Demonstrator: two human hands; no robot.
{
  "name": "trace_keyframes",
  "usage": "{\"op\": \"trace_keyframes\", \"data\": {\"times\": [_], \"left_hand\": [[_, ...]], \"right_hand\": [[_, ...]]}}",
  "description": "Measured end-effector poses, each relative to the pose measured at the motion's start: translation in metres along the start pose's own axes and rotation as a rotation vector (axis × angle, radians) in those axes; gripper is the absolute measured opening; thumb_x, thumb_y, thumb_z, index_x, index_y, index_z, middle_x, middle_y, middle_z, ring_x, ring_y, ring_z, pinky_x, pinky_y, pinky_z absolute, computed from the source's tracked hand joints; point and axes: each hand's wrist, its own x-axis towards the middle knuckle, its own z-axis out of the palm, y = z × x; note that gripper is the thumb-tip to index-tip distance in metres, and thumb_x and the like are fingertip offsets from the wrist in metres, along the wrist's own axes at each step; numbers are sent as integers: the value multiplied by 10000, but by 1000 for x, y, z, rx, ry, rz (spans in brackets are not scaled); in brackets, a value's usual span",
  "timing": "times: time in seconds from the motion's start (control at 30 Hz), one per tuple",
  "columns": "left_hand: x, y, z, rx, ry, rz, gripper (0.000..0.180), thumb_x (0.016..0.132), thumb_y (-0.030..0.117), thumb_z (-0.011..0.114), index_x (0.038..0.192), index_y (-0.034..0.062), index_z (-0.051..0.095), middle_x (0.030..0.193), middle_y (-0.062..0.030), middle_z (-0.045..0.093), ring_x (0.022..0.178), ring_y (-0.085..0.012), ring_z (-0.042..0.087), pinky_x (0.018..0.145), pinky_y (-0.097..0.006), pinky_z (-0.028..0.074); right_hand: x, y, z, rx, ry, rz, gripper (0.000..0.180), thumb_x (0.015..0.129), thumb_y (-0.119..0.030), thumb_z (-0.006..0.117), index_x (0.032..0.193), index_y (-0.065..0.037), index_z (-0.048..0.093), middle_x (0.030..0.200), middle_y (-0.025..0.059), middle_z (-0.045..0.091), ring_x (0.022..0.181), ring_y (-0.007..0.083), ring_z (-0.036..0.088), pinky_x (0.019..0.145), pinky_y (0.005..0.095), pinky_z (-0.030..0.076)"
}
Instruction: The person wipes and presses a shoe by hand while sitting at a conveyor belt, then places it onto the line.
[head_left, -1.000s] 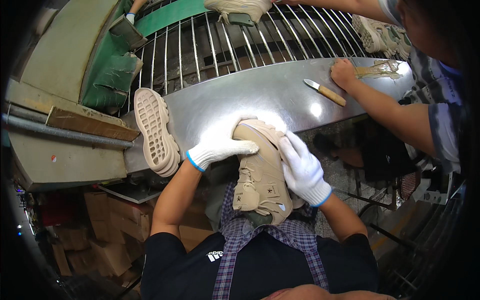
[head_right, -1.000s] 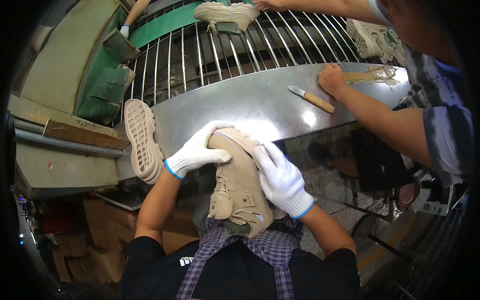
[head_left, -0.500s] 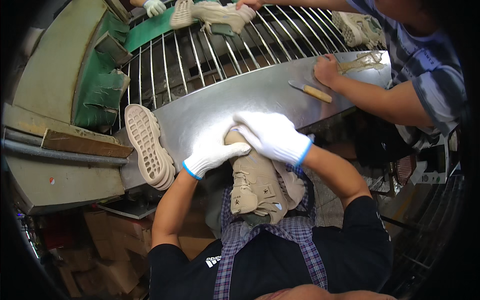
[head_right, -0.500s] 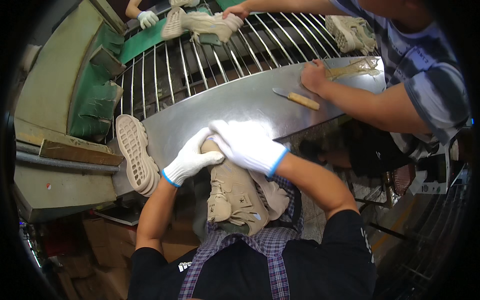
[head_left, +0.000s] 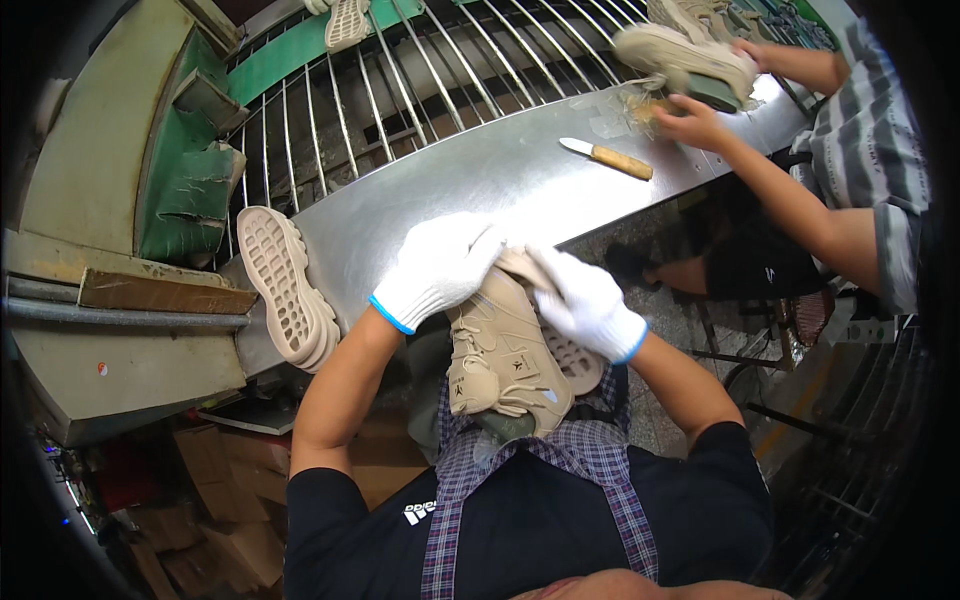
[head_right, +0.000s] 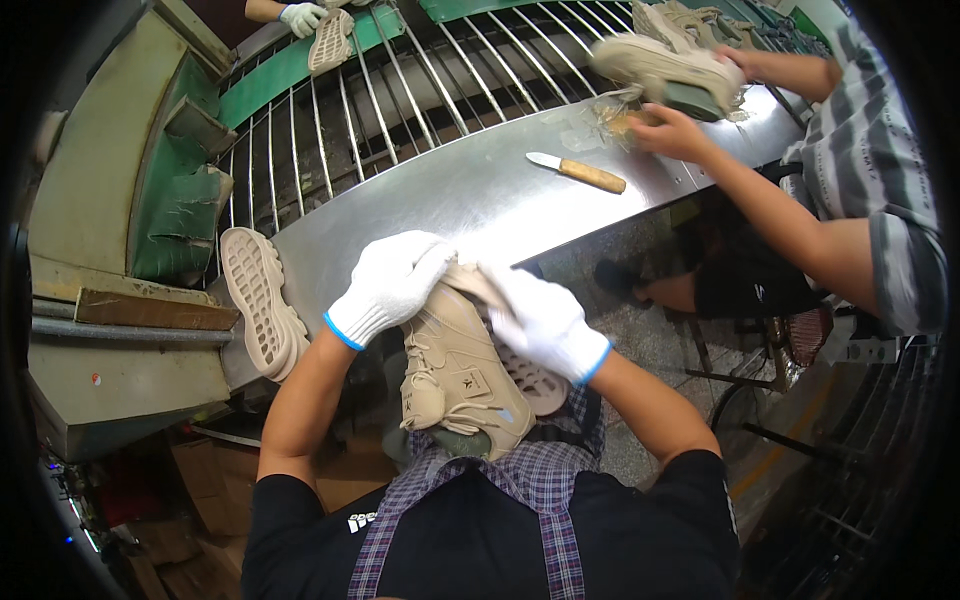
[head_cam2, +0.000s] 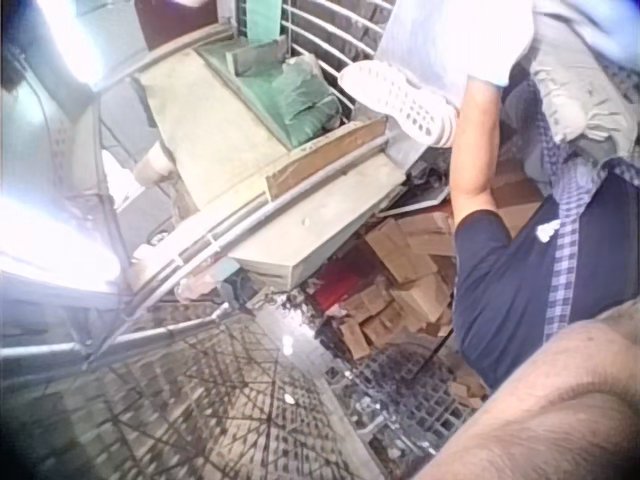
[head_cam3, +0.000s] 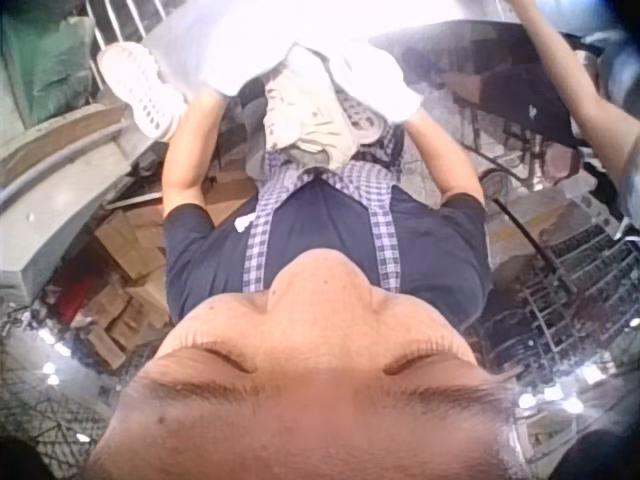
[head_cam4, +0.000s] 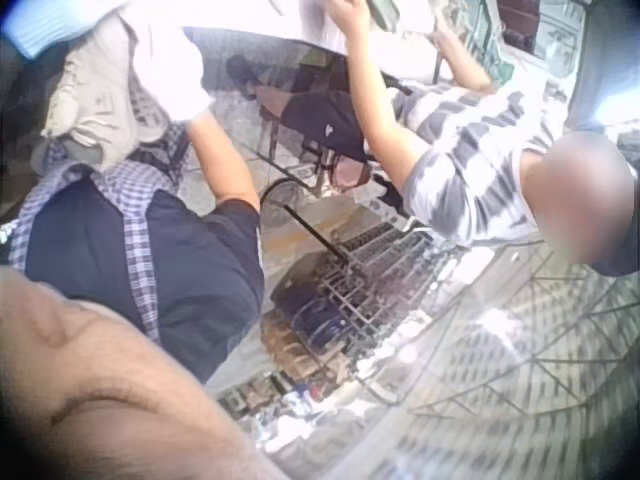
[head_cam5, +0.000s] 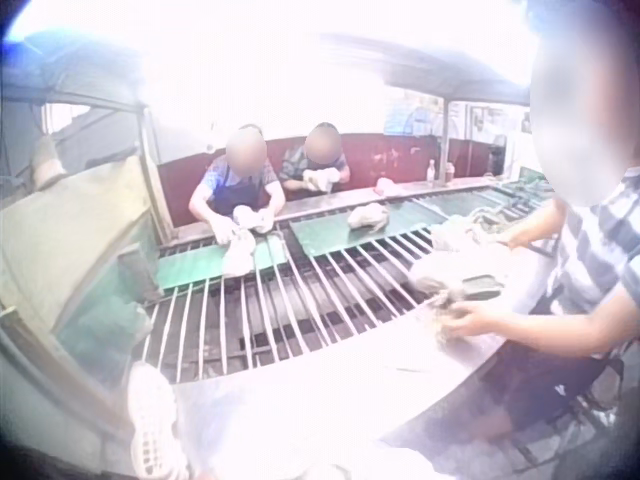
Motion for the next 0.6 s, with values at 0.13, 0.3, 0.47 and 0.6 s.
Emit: {"op": "trace_keyframes", "data": {"times": [0.13,0.3,0.47,0.6], "left_hand": [[6,9,-8,94,-59,-134,322,1026,343,646,1040,65,808,1031,-159,790,961,-367,756,869,-425,595],[6,14,-8,132,-123,-252,358,1005,383,657,1026,61,813,1020,-163,786,947,-363,757,859,-428,594],[6,12,-5,106,-107,-253,353,1001,387,664,1016,72,821,984,-158,788,918,-358,759,847,-421,596],[-3,3,6,7,98,-164,357,1042,343,648,1007,24,803,959,-151,792,883,-295,767,827,-379,599]], "right_hand": [[12,22,9,223,-48,116,687,940,-266,648,1578,-42,523,1190,273,740,1007,429,756,899,467,615],[15,-32,-35,20,-224,-9,801,891,-243,699,1630,-73,439,1153,241,721,949,385,764,870,442,630],[3,-32,-44,-68,-365,-106,780,896,-233,700,1624,-103,452,1148,213,671,917,363,725,802,433,621],[-28,-35,-36,46,-178,-200,765,875,-195,723,1590,-67,484,1376,257,598,1082,399,722,899,430,633]]}}
